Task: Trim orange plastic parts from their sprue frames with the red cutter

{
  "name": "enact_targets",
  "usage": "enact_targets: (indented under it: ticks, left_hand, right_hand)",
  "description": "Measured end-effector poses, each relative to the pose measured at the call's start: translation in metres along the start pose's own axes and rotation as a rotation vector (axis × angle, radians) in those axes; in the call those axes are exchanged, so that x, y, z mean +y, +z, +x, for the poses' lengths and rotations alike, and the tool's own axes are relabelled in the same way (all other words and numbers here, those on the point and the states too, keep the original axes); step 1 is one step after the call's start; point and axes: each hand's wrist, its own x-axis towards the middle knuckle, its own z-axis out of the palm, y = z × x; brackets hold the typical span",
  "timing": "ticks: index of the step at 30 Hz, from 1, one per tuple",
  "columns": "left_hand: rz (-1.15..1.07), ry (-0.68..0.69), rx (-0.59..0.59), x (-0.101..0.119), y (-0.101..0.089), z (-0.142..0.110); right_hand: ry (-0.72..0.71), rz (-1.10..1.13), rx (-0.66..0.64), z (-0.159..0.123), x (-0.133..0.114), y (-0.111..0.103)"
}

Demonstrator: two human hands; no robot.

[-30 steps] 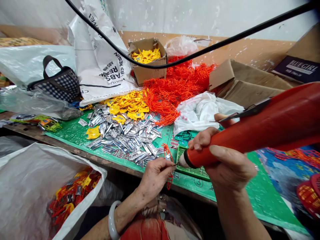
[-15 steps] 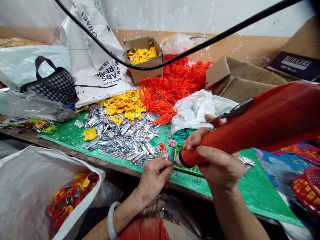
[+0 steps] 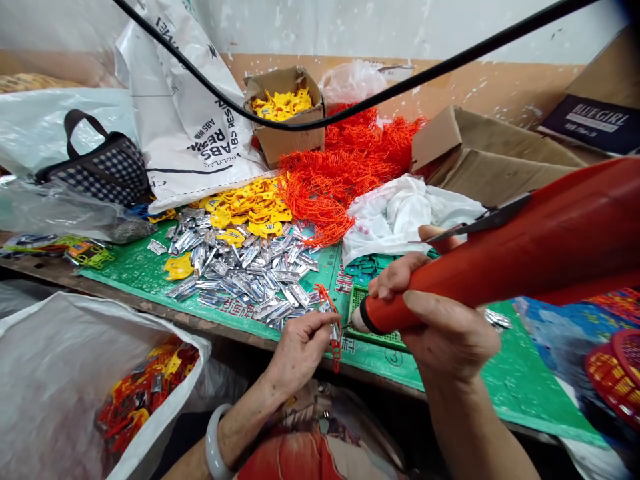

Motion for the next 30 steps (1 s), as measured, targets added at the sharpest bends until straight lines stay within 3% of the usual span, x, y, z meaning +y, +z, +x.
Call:
enact_targets:
  ticks: [13,30]
  left_hand:
    - [-0.078,0.019,-0.025,0.002,0.004,0.0]
    - [-0.183,-0.004,-0.059,0.001,0.006,0.002]
  right_hand:
    - [0.159,-0.043,-0.054,-0.006,0.005,0.006]
    - [0.183,-0.071,-0.078,-0.006,0.009,0.009]
